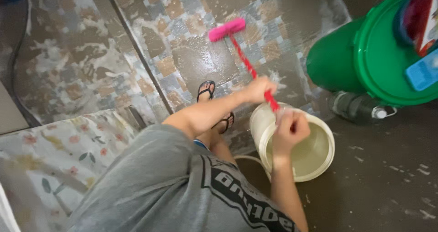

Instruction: The person scrubs a tiled floor with a pink floor brush, then pours soapy water into a toilet bowl and scrubs the interior with a toilet brush. The person squats and sits on the floor while cleaning the toilet.

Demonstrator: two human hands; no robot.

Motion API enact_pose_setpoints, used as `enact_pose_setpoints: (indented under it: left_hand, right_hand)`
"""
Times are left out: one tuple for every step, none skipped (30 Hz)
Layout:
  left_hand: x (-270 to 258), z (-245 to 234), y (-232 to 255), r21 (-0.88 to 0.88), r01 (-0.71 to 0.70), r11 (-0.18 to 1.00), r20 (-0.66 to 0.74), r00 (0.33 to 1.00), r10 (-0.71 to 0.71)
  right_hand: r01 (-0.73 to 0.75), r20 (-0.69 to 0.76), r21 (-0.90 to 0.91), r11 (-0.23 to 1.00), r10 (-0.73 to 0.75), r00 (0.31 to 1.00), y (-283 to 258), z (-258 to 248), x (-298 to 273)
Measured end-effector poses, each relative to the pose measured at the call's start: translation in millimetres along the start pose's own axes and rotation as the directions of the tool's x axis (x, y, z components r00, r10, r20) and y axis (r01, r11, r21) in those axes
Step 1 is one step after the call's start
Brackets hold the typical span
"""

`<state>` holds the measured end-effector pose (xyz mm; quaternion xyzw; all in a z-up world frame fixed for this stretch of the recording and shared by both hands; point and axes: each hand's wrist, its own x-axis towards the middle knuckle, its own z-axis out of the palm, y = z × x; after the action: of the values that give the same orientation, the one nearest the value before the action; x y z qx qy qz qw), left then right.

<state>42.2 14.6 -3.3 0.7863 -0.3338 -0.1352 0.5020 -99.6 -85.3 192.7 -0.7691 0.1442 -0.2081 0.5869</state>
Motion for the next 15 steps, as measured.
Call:
enact_pose_setpoints:
  left_hand:
    - [-8.9, 5.5, 6.9, -0.008, -0.041, 0.999, -0.017, 0.999, 0.041]
    - [-26.9, 20.6, 21.8, -0.016, -0.083, 0.996, -0.035, 0.996, 0.082]
    - [-40.5, 35.8, 33.8, -0.033, -0.120, 0.992, -0.050, 0.992, 0.118]
    - [-45.9, 41.6, 36.2, -0.026, -0.131, 0.991, -0.072, 0.989, 0.129]
    - [-51.2, 43.4, 36.4, -0.016, -0.147, 0.989, -0.094, 0.985, 0.145]
    - [-56.1, 44.7, 35.4, -0.005, -0.163, 0.987, -0.115, 0.980, 0.161]
    - [-49.6, 34.9, 21.3, -0.032, -0.127, 0.991, -0.032, 0.991, 0.126]
    - [-38.2, 17.8, 2.0, -0.055, -0.090, 0.994, 0.053, 0.994, 0.093]
    - [-32.5, 1.0, -12.2, 0.012, -0.063, 0.998, 0.064, 0.996, 0.062]
    - [-27.1, -15.4, -23.7, 0.079, -0.036, 0.996, 0.072, 0.997, 0.030]
    - [-14.2, -21.9, -29.6, 0.145, -0.020, 0.989, 0.074, 0.997, 0.009]
    - [-10.2, -12.6, -22.9, 0.106, -0.041, 0.993, 0.032, 0.999, 0.037]
    - [-23.5, 2.0, -6.3, 0.074, -0.053, 0.996, -0.011, 0.999, 0.054]
    - [-38.7, 13.4, 10.7, 0.041, -0.066, 0.997, -0.053, 0.996, 0.069]
    - [-53.0, 27.2, 28.9, 0.000, -0.102, 0.995, -0.045, 0.994, 0.102]
  right_hand:
    - [0.011, -0.004, 0.043, 0.999, -0.011, 1.000, -7.3, -5.4, -8.3]
    - [0.022, -0.009, 0.085, 0.996, -0.022, 1.000, -19.2, -18.2, -23.9]
    - [0.025, -0.013, 0.119, 0.993, -0.024, 1.000, -25.6, -28.4, -34.0]
    - [0.046, -0.007, 0.082, 0.996, -0.046, 0.999, -23.5, -27.0, -34.8]
    - [0.072, -0.004, 0.046, 0.996, -0.072, 0.997, -20.2, -19.8, -34.9]
    - [0.098, 0.001, 0.011, 0.995, -0.098, 0.995, -15.9, -11.4, -34.6]
    - [0.123, 0.006, -0.025, 0.992, -0.123, 0.992, -10.5, -5.5, -32.9]
    - [0.148, 0.012, -0.062, 0.987, -0.148, 0.989, -6.4, -1.8, -31.5]
    - [0.057, 0.041, -0.038, 0.998, -0.055, 0.998, -3.1, 6.9, -28.8]
    - [-0.036, 0.073, -0.016, 0.999, 0.037, 0.997, 0.2, 18.0, -23.3]
    - [-0.119, 0.103, -0.002, 0.993, 0.118, 0.988, 3.5, 22.0, -12.4]
    - [-0.103, 0.076, 0.010, 0.995, 0.102, 0.992, 0.7, 13.6, -8.2]
    - [-0.094, 0.056, 0.029, 0.995, 0.093, 0.994, -9.7, 1.7, -14.8]
    - [-0.086, 0.036, 0.047, 0.995, 0.084, 0.996, -21.2, -7.7, -22.6]
    - [-0.038, 0.055, 0.052, 0.998, 0.035, 0.998, -33.0, -18.9, -32.9]
